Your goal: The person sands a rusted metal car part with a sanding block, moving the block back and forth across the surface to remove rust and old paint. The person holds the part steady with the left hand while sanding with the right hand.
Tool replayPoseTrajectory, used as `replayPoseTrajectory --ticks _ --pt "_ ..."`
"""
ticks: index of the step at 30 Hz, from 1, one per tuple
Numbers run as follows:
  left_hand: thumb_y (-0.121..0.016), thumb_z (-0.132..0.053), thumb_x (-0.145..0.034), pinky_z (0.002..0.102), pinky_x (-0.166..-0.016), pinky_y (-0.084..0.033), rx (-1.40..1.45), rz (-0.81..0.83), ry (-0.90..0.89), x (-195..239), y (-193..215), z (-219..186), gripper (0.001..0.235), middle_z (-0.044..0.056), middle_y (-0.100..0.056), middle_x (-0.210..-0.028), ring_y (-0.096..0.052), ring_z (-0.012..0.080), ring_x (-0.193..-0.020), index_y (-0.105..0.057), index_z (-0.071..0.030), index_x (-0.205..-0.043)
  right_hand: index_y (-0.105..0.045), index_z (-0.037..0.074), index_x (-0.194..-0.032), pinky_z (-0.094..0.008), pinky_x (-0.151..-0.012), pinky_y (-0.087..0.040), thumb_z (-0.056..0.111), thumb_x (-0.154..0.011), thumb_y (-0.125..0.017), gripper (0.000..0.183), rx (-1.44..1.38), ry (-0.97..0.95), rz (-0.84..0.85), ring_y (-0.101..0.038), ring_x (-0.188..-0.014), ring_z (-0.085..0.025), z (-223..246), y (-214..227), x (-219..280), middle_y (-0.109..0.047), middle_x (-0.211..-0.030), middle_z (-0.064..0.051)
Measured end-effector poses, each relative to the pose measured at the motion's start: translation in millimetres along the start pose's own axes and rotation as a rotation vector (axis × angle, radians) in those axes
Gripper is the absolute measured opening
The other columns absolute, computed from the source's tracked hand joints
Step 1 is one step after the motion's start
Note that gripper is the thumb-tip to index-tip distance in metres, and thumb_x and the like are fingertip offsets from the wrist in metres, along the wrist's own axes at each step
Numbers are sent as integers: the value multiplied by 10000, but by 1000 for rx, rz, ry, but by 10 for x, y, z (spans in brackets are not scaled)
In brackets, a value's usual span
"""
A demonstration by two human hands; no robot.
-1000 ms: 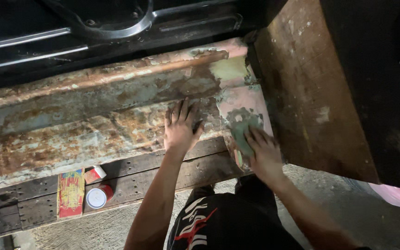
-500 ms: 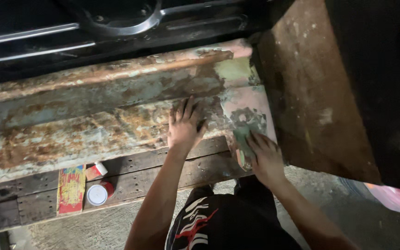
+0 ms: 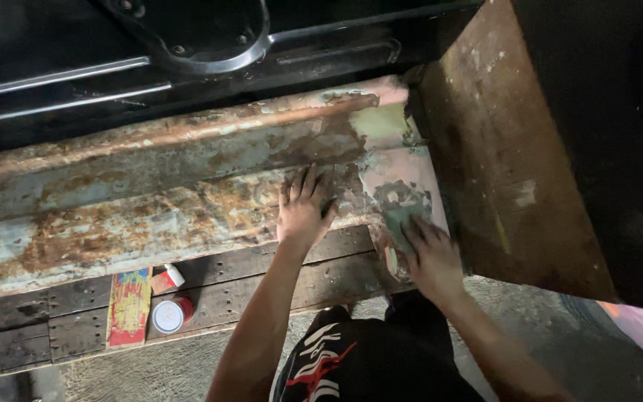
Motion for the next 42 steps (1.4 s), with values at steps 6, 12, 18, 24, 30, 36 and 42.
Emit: replayPoseTrajectory --ticks 6,12,18,24,30,36,42 --pt "-562 -529 -933 575 -1243 -141 18 27 13 2 -65 14 724 92 -270 -1670 -239 329 -1516 -409 -195 -1557 -613 170 -1395 -518 -1044 -450 290 -833 -745 590 -41 -16 -73 -529 -1292 -380 65 85 222 -563 -1413 -136" --pt "-568 -543 -919 567 -1235 -138 -36 16 13 2 -59 24 718 95 -281 -1653 -227 328 -1525 -448 -165 -1518 -525 92 -1469 -513 -1093 -391 271 -861 -646 645 -126 116 -63 -426 -1355 -498 38 -177 -308 -422 -1526 -294" --pt "-603 -533 -893 555 -1214 -162 -37 27 -1 -25 -148 29 704 106 -293 -1642 -235 286 -1517 -498 -132 -1463 -419 118 -1556 -460 -1196 -365 252 -1002 -513 577 59 -16 72 -411 -1423 -421 -429 -461 -507 -350 -1637 -230" --pt "-653 -498 -890 553 -1231 -190 6 -11 -17 24 -16 5 642 98 -375 -1590 -269 326 -1502 -567 -131 -1409 -417 81 -1532 -421 -1138 -352 254 -1014 -461 548 -114 50 10 -354 -1459 -427 -358 -494 -364 -338 -1625 -254" --pt "-658 -482 -876 573 -1211 -186 94 -76 -25 54 138 -29 714 121 -344 -1610 -255 345 -1499 -496 -158 -1491 -447 126 -1508 -417 -1045 -480 314 -1022 -490 523 -332 -297 100 -527 -1342 -374 -532 -495 -157 -464 -1570 -158" --pt "-612 -482 -914 577 -1221 -146 89 -2 -19 41 96 -13 702 133 -282 -1643 -204 349 -1514 -454 -153 -1513 -631 139 -1402 -404 -1041 -489 209 -974 -535 443 -391 -160 -82 -565 -1333 -354 -421 -167 -219 -571 -1473 -152" --pt "-567 -486 -950 554 -1250 -138 61 64 -5 45 21 -8 658 121 -261 -1669 -181 331 -1551 -452 -152 -1504 -646 188 -1374 -397 -1083 -493 179 -932 -635 442 -280 -251 -31 -564 -1350 -322 -559 -425 -180 -543 -1508 -100"
Point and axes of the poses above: each hand's wrist, its own x-axis away from the middle knuckle, its own y-axis out of the back of the hand, z = x × y, the point moved 9 cm from there along -x, towards the middle knuckle
